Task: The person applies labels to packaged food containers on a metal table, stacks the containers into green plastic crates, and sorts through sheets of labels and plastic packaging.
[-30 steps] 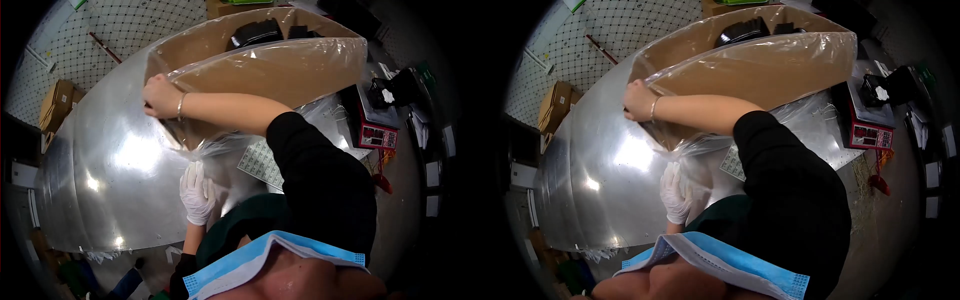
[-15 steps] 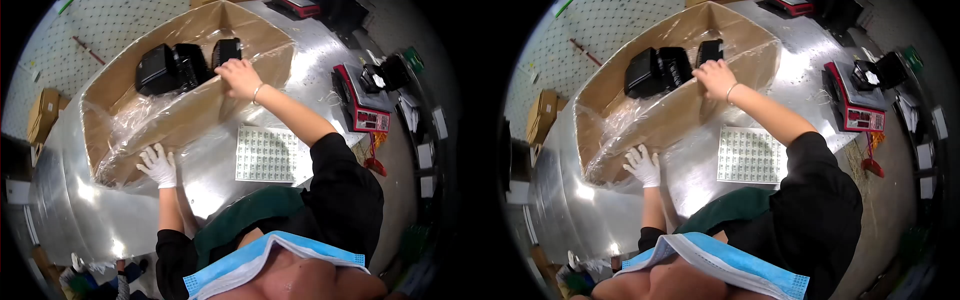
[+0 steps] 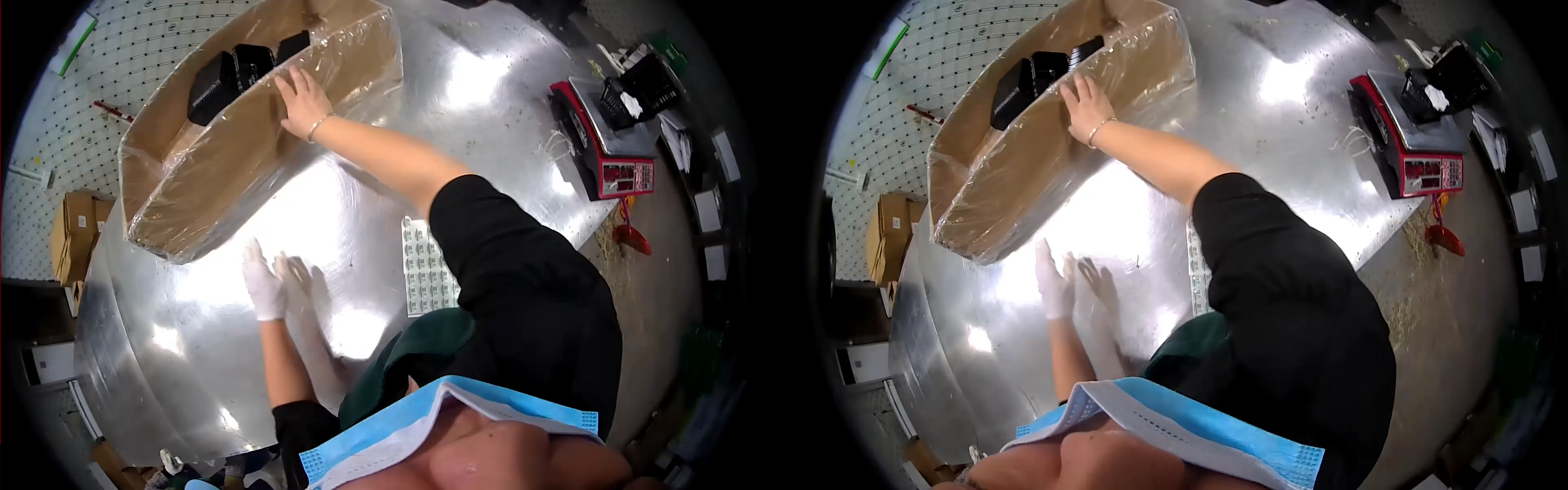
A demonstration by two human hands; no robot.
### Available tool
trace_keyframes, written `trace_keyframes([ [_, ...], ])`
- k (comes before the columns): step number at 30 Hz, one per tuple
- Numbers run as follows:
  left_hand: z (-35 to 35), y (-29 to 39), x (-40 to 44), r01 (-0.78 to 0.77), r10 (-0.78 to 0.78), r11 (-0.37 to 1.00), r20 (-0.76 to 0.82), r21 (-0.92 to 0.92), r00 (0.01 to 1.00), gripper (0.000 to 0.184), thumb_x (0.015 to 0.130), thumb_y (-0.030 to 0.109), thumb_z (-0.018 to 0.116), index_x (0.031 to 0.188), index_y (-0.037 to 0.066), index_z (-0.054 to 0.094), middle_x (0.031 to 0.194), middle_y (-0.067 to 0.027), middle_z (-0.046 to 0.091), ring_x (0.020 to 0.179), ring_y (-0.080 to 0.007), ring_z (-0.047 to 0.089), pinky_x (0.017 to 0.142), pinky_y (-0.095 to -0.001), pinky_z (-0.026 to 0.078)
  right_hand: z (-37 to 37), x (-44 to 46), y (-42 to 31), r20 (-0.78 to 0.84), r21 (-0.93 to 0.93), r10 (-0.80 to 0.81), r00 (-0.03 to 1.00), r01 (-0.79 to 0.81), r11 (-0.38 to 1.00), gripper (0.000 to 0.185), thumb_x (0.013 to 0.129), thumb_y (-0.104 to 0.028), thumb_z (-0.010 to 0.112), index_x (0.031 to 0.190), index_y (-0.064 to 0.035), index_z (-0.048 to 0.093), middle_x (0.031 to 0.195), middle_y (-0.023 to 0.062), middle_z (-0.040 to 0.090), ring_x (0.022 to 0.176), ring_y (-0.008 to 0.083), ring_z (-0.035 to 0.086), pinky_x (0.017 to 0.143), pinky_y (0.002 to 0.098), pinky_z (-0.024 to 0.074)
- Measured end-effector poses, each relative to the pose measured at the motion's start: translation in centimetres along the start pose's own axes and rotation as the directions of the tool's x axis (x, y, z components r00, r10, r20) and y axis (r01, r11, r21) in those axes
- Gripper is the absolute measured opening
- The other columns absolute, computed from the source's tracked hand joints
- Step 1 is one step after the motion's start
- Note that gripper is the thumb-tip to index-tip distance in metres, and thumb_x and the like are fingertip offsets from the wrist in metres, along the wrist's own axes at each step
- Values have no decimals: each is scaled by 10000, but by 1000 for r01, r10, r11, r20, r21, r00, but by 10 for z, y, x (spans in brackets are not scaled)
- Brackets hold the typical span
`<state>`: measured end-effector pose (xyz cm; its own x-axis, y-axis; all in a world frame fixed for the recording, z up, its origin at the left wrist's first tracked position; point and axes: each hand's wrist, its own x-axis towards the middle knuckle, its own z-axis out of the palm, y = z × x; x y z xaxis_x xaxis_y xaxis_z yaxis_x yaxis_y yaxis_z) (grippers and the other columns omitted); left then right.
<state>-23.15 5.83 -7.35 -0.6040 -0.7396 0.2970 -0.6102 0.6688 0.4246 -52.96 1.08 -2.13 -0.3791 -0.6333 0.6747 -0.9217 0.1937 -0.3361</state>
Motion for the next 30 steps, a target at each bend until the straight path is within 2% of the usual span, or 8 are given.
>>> trace_keyframes([
  [4,22,25,-88,20,-45,954,78,299,996,616,795,344,487,1237,-44,306,1302,-242,239,1229,-363,190,982,-489,151,-76,-112,49,442,175,-213,871,149,973,557,647,-277,645,1121,-67,442,1210,145,383,1150,303,326,953,404,269],
  [8,32,47,-119,58,-122,943,181,327,976,644,821,432,395,1243,-44,295,1308,-250,219,1249,-368,127,994,-498,89,-197,-220,134,771,-132,293,566,-309,942,592,622,-356,652,1089,-46,462,1094,180,481,1055,332,416,882,384,348],
  [16,88,183,-125,-369,354,929,327,-17,876,567,801,358,456,1238,33,301,1292,-230,243,1229,-358,188,976,-478,181,-255,-307,123,720,-150,418,554,-463,873,320,644,-252,636,879,-44,574,826,144,586,786,329,548,706,362,439],
  [17,89,188,-130,-52,224,880,315,-473,922,580,785,273,497,1258,29,266,1298,-222,243,1209,-343,238,964,-447,226,-272,-308,116,675,-112,414,611,-469,876,203,677,-170,618,820,-28,595,794,120,599,763,260,573,676,334,444],
  [19,93,196,-139,383,26,136,390,-914,921,725,720,28,568,1303,-3,138,1305,-187,254,1120,-269,377,916,-341,336,-311,-317,104,718,38,429,548,-646,762,184,694,-147,606,833,-27,596,764,99,602,726,208,568,654,307,443],
  [23,42,208,-145,442,14,120,446,-889,895,680,683,-19,593,1263,-40,239,1202,-154,398,903,-175,527,763,-291,450,-365,-331,69,869,234,252,427,-801,551,156,729,-115,593,850,-18,602,674,33,587,631,96,524,601,223,421],
  [26,64,195,-148,739,198,219,771,-637,606,427,694,22,608,1097,-14,472,996,-110,558,778,-146,568,670,-254,470,-368,-338,74,858,292,188,479,-755,588,283,722,-205,630,940,-32,578,761,58,588,726,116,527,659,244,417],
  [30,65,216,-159,721,-84,-6,719,-693,690,238,750,94,583,963,-5,550,839,-63,601,731,-148,580,652,-250,476,-422,-347,187,322,160,515,795,-581,798,574,672,-264,676,1145,-45,436,1078,106,487,962,203,479,783,312,397],
])
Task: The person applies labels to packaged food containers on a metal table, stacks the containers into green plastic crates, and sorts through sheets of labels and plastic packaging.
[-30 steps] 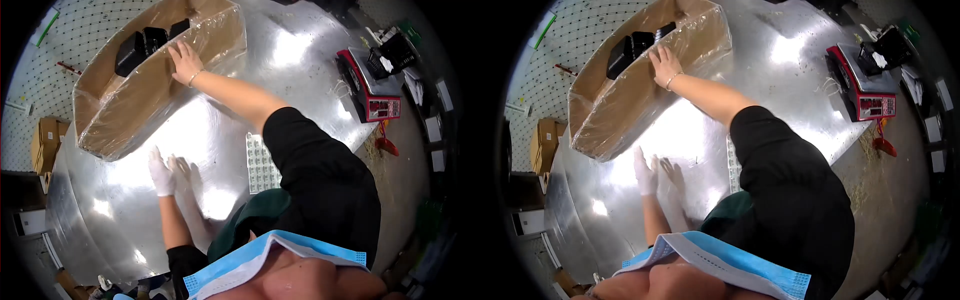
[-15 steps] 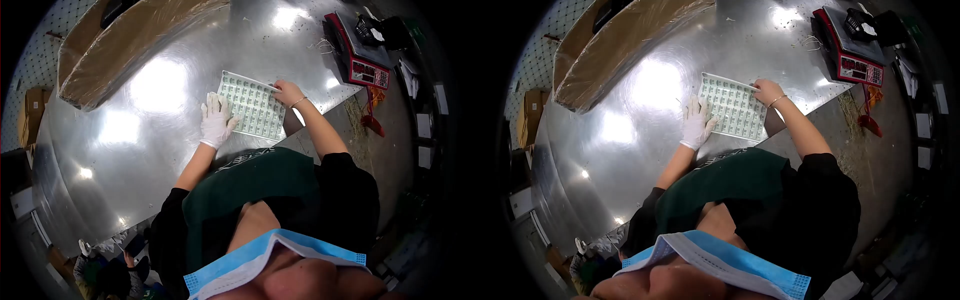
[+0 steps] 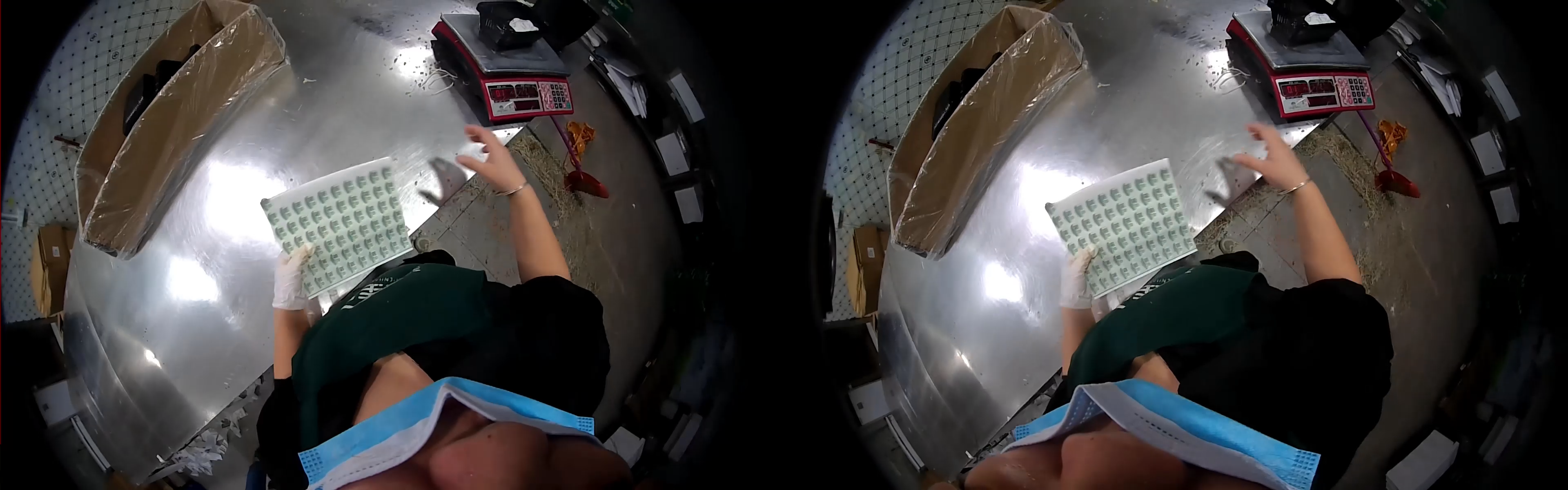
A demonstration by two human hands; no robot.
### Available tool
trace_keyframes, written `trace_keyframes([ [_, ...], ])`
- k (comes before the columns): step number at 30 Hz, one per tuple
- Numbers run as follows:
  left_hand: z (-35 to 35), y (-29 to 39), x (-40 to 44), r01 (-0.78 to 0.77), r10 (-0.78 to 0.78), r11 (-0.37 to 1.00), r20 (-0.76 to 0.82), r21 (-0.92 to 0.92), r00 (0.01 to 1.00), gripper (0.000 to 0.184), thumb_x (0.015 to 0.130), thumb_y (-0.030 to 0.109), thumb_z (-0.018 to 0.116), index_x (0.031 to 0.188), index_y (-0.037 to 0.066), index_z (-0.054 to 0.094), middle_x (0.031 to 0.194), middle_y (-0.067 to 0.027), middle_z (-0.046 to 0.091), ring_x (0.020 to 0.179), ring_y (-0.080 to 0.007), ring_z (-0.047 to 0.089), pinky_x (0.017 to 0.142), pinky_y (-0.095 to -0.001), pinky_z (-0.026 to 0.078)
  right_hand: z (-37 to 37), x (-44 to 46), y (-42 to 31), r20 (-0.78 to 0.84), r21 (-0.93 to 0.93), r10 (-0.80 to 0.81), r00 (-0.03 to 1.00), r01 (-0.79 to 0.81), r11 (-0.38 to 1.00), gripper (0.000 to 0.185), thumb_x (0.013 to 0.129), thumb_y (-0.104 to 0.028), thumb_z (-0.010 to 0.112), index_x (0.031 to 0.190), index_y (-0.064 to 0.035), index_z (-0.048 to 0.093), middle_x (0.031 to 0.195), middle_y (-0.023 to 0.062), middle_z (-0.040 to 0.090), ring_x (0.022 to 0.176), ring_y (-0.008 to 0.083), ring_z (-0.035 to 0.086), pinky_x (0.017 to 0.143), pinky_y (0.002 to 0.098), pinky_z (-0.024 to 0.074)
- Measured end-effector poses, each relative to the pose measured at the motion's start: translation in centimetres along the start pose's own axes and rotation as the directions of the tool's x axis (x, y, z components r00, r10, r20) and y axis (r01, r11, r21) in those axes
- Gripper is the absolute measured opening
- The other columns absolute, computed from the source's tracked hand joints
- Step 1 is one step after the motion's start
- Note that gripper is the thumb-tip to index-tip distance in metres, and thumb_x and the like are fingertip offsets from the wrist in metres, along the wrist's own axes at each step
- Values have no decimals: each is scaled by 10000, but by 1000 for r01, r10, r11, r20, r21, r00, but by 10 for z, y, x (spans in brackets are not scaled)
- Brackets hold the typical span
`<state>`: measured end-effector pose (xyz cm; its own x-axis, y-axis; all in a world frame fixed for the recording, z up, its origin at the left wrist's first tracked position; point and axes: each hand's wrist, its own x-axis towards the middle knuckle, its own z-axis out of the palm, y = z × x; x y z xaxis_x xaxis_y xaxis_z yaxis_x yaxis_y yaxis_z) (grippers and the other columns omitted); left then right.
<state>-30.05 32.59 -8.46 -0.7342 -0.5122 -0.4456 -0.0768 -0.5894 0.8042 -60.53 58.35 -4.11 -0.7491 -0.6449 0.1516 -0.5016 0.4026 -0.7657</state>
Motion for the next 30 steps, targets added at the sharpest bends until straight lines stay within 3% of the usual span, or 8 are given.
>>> trace_keyframes([
  [1,-3,-4,2,-58,58,998,-53,-9,997,252,754,91,575,979,-15,537,854,-72,597,735,-157,582,652,-260,480,-35,17,43,-299,-58,-40,953,24,998,573,664,-266,680,1123,-14,446,1093,139,472,987,234,475,814,331,393],
  [2,-7,-10,7,-116,113,993,-104,-16,988,267,758,88,567,996,-25,524,868,-80,592,740,-166,583,653,-270,484,-75,34,87,-524,-94,47,850,-113,989,597,641,-260,692,1112,9,444,1093,169,470,993,259,473,831,331,389],
  [4,1,-19,17,-213,190,973,-216,-87,958,302,783,109,531,1043,-38,483,931,-110,575,762,-194,586,651,-289,490,-152,59,183,-765,-90,274,584,-517,851,580,672,-317,649,1116,-2,448,1118,191,459,988,313,468,861,376,365],
  [6,31,-22,22,-239,184,959,-313,-149,932,325,792,130,520,1062,-41,462,952,-123,567,780,-213,585,655,-302,494,-194,80,232,-843,-166,321,433,-775,610,607,714,-413,579,1142,-10,430,1148,207,437,990,345,461,868,407,350],
  [12,102,-19,53,-310,156,914,-479,-262,864,399,803,182,504,1114,-49,410,981,-160,552,831,-270,578,709,-374,498,-213,134,337,-609,248,543,578,-512,823,593,782,-533,401,981,6,547,1009,205,542,938,332,505,804,383,380],
  [16,114,-24,55,-324,132,905,-543,-275,829,392,808,163,488,1129,-46,402,1012,-160,537,842,-260,574,710,-367,494,-193,146,274,-756,95,452,474,-603,792,537,788,-538,398,809,-39,594,788,130,617,759,292,577,661,374,426],
  [23,114,-45,61,-358,126,898,-630,-256,766,370,813,149,472,1128,-34,408,1007,-148,537,841,-249,568,717,-357,484,-162,217,289,-627,109,382,678,-410,906,536,750,-517,506,786,16,558,770,149,599,694,259,563,652,349,429],
  [30,117,-56,30,-429,137,879,-753,-207,644,355,824,169,451,1120,-25,422,1004,-130,543,849,-236,566,732,-349,473,-54,379,248,-376,105,342,861,-327,939,639,709,-518,525,1017,38,468,970,241,551,901,364,535,776,397,410],
])
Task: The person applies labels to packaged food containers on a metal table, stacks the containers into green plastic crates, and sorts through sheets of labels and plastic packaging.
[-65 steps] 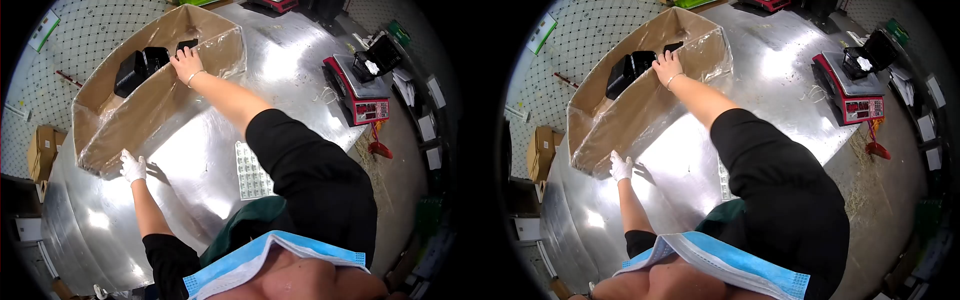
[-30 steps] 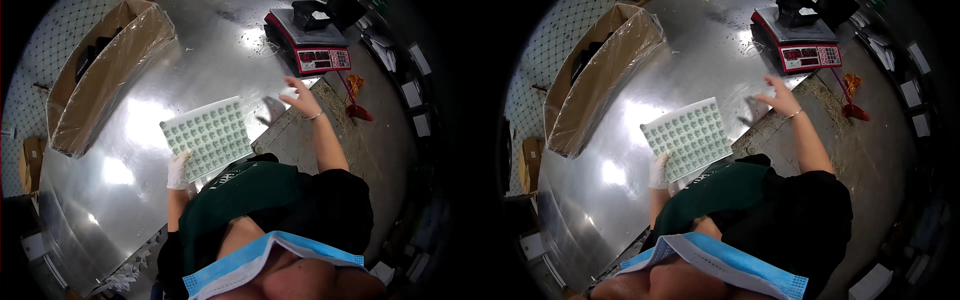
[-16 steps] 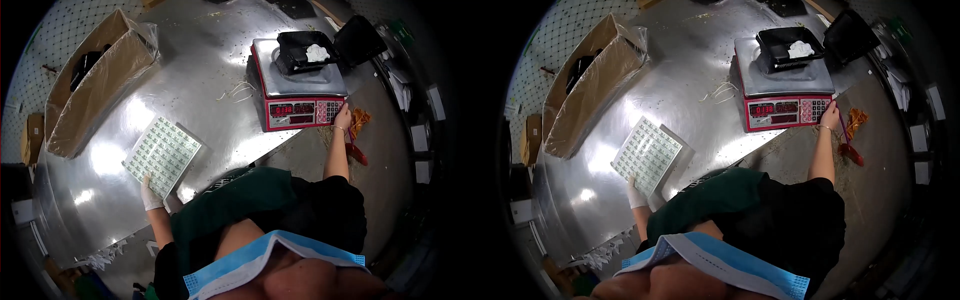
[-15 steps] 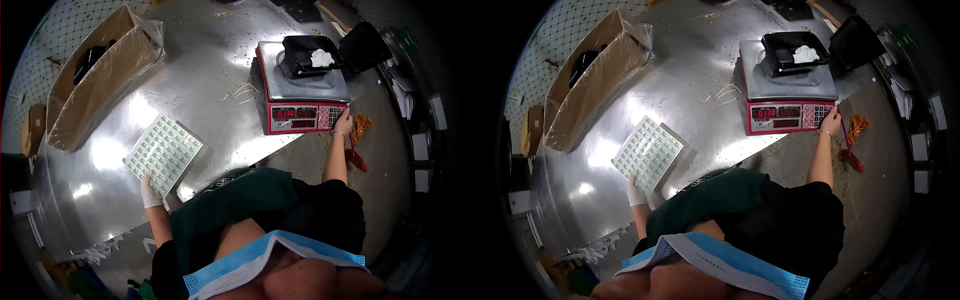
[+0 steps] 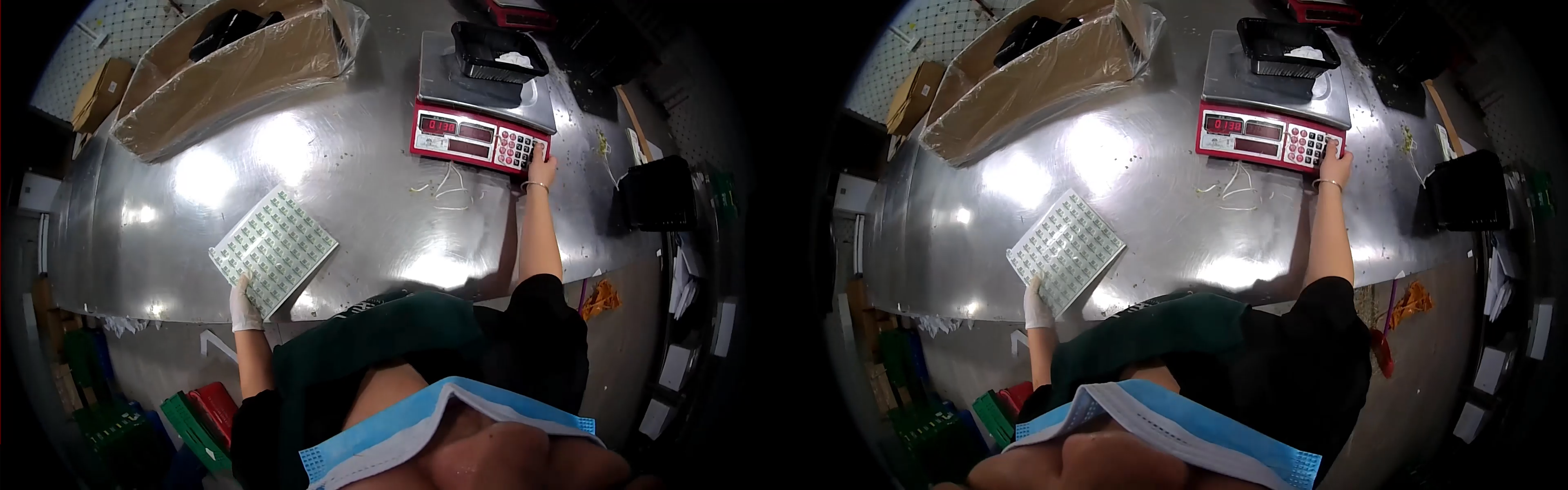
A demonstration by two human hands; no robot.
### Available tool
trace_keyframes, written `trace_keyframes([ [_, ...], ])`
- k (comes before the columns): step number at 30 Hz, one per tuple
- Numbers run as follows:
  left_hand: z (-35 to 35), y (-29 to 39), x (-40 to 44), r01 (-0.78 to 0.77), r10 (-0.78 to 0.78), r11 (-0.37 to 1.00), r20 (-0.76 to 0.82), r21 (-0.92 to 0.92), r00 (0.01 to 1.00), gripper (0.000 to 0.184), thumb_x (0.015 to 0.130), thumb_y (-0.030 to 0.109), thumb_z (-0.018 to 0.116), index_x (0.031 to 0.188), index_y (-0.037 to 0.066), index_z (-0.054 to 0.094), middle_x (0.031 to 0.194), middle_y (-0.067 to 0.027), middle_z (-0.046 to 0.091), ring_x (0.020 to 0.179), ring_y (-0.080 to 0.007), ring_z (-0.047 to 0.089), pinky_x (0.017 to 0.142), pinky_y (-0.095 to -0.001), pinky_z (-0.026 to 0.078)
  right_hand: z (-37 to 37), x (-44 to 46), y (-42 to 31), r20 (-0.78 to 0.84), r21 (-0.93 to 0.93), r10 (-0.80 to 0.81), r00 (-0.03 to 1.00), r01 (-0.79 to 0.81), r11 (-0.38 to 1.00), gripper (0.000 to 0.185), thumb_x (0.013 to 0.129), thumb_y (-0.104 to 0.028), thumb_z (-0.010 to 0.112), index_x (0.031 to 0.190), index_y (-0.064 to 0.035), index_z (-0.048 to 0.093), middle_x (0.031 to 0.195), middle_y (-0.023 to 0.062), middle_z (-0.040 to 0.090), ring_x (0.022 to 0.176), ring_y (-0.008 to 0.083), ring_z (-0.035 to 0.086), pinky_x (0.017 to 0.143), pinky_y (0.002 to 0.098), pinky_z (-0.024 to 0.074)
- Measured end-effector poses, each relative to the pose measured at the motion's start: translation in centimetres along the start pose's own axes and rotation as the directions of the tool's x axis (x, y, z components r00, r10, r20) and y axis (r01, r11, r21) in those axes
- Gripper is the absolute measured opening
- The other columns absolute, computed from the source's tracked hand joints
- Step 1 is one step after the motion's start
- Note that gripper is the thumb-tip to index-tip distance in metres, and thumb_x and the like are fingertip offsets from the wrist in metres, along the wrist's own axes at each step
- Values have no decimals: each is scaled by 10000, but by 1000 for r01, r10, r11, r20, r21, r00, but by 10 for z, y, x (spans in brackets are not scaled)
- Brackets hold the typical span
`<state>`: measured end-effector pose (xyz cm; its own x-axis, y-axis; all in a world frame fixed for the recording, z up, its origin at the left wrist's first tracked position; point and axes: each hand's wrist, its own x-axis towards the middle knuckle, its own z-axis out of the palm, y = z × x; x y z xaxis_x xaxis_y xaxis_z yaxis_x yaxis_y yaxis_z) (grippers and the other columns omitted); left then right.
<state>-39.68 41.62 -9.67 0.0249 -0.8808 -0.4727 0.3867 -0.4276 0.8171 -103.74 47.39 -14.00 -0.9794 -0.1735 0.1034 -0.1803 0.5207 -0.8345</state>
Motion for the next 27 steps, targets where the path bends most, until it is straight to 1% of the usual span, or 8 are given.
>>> trace_keyframes([
  [8,-3,2,-16,-57,37,995,-216,-86,976,340,791,107,487,1101,-29,448,965,-122,564,794,-219,586,681,-331,492,198,92,-123,87,-49,181,979,-178,983,742,662,-513,571,1053,104,437,1044,263,510,950,350,529,830,385,415],
  [12,8,-21,-20,-35,16,997,-251,-71,968,363,777,78,476,1128,-8,438,1009,-118,556,870,-210,569,739,-327,478,238,135,-80,511,251,173,842,-339,907,651,642,-417,657,996,110,514,917,167,576,810,235,560,678,360,451],
  [14,11,-26,-17,-99,56,988,-320,-120,946,331,774,74,477,1094,-8,462,975,-111,571,850,-206,575,742,-326,470,209,87,-90,446,431,-413,794,214,877,601,704,-321,633,1110,76,435,987,186,550,826,248,546,712,351,449],
  [16,1,-43,-12,-87,9,970,-322,-227,947,291,774,83,509,1050,-4,492,960,-105,574,848,-202,572,743,-327,466,198,90,-41,559,209,-367,744,302,930,609,745,-287,602,1171,83,373,1204,216,404,1008,284,471,824,343,410],
  [18,5,-48,-8,-83,-49,949,-405,-303,913,266,756,51,538,1016,-5,516,928,-106,583,792,-206,581,696,-350,479,151,60,-15,688,150,-529,498,615,774,567,773,-269,577,1164,86,370,1230,229,368,1175,283,330,988,333,227],
  [22,-15,-81,22,-140,33,932,-305,-334,952,246,758,79,560,976,-33,531,869,-104,600,742,-182,601,662,-313,501,67,9,36,886,280,-402,230,424,861,405,804,-125,521,1162,30,414,1215,188,409,1167,263,341,971,342,252],
  [24,-26,-79,24,-104,17,941,-263,-322,965,230,761,89,566,949,-42,545,846,-102,604,730,-180,604,653,-300,503,43,-1,86,627,498,-735,-259,859,122,357,808,-88,505,1135,40,438,1242,179,381,1162,243,348,962,325,259],
  [27,-29,-71,18,-119,60,927,-171,-356,983,234,757,93,583,938,-52,554,839,-106,606,722,-176,602,643,-280,501,-44,-123,38,886,328,-458,78,593,736,362,804,-102,503,1133,39,451,1284,174,334,1189,264,323,955,327,279],
])
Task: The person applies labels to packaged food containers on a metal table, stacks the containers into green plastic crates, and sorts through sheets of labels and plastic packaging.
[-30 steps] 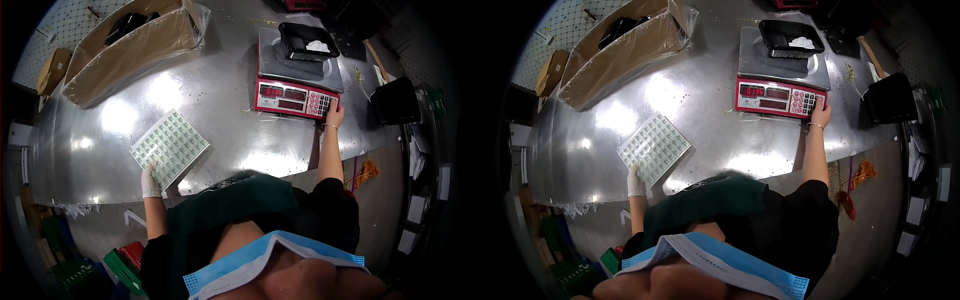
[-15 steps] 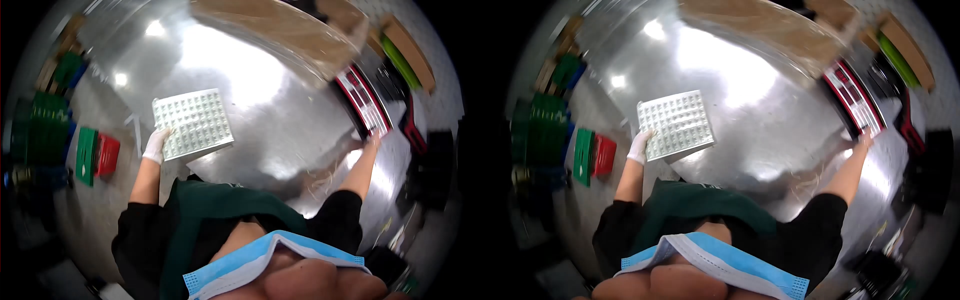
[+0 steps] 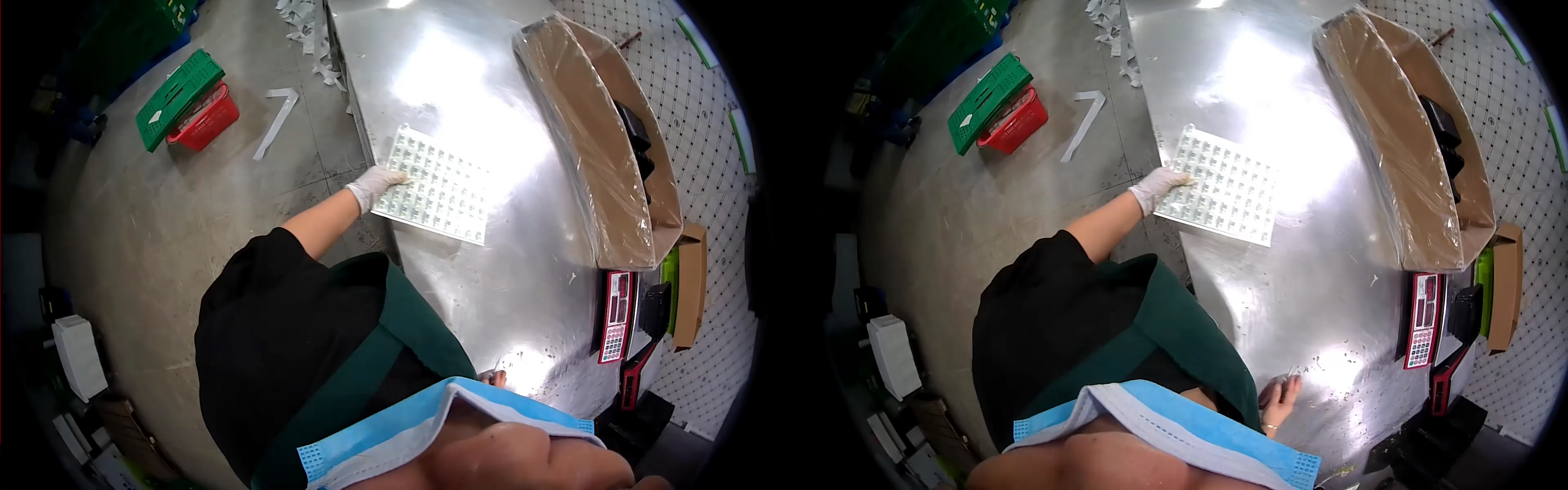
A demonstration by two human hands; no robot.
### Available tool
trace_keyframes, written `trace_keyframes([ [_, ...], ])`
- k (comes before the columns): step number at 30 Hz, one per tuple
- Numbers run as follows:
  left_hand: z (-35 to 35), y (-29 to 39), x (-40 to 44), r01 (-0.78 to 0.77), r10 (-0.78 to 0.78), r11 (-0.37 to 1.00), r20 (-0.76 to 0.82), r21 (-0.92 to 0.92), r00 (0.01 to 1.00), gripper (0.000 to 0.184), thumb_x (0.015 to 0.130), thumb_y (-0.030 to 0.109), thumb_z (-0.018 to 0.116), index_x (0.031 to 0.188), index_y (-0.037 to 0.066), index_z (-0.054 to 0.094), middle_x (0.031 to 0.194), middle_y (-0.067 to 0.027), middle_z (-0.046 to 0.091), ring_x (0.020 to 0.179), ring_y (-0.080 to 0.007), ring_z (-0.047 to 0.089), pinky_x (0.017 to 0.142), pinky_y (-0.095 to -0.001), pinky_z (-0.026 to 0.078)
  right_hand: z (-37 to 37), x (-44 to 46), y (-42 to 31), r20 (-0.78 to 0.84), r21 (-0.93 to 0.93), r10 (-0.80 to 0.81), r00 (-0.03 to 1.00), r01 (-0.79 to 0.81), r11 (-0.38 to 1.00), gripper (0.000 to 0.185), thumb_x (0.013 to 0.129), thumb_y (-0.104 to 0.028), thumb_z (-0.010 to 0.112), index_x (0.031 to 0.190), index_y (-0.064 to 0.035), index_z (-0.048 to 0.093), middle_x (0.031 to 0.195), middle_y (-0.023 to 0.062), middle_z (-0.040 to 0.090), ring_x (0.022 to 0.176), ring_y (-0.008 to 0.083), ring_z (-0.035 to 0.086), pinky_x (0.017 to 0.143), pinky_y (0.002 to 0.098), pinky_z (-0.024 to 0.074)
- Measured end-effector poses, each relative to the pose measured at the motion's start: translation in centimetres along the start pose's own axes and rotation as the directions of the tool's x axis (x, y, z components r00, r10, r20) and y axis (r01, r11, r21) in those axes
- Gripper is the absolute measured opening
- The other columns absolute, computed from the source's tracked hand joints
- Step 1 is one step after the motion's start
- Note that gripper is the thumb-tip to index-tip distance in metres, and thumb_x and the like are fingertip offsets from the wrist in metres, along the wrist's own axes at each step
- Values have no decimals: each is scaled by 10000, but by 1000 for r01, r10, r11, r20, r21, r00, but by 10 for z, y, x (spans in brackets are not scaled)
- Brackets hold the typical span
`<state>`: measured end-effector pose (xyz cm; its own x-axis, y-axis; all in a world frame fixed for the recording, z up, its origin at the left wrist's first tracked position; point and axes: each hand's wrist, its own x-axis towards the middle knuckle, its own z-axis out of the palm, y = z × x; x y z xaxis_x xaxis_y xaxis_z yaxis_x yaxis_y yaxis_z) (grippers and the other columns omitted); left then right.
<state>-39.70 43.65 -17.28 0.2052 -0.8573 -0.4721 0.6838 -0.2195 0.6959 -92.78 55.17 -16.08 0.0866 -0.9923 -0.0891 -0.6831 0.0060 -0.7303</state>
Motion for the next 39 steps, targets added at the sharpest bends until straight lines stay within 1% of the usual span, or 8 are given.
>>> trace_keyframes([
  [4,-10,13,-11,52,-48,996,54,-76,997,238,766,79,568,967,-46,547,879,-118,605,734,-181,602,651,-306,501,75,-47,-25,-231,-47,-35,972,24,999,268,784,-130,522,1010,11,540,1085,177,515,1024,267,487,820,330,405],
  [10,-163,115,-52,-68,76,983,39,-170,996,235,788,59,516,1001,-38,533,915,-112,592,780,-176,597,674,-307,499,195,-31,-70,237,-443,318,918,-189,876,223,778,-131,531,954,3,558,972,165,554,919,259,532,756,334,428],
  [15,-302,191,-110,-120,104,983,-119,-138,987,247,792,42,497,1021,-45,522,926,-121,585,785,-188,593,683,-302,497,296,42,-155,600,-734,441,667,241,635,188,772,-131,537,907,-4,573,878,156,586,831,252,568,702,338,446],
  [19,-352,220,-131,-120,98,986,-181,-112,979,237,764,35,546,989,-39,545,906,-102,594,761,-164,590,679,-281,483,382,115,-344,435,-362,-114,893,289,886,120,752,-139,564,769,-22,583,604,114,577,557,225,573,535,338,448],
  [23,-384,256,-115,-103,69,983,-222,-149,973,227,740,18,571,962,-23,560,872,-87,602,743,-150,584,670,-270,476,491,172,-469,688,243,-129,714,-59,968,371,806,-193,557,1082,33,457,889,79,583,755,119,547,669,226,427],
  [28,-438,331,-64,-175,131,963,-211,-204,969,272,733,13,575,1001,-24,540,888,-83,593,767,-138,574,696,-258,464,626,231,-608,861,252,-149,486,-154,955,409,776,-154,581,1111,35,442,953,105,577,841,168,566,730,255,434],
  [30,-481,362,-27,-182,143,973,-254,-139,957,285,733,17,579,1011,-26,533,897,-86,591,776,-137,572,697,-256,463,685,270,-662,936,267,-103,338,-486,832,367,754,-108,588,1069,42,476,955,112,579,811,186,579,705,286,462],
  [39,-607,566,71,-445,341,889,-489,-109,803,326,789,244,561,989,-11,526,854,-51,582,723,-133,556,671,-263,460,872,407,-929,962,252,-212,172,-266,930,246,752,-87,584,963,37,557,866,84,603,709,152,575,655,270,458],
])
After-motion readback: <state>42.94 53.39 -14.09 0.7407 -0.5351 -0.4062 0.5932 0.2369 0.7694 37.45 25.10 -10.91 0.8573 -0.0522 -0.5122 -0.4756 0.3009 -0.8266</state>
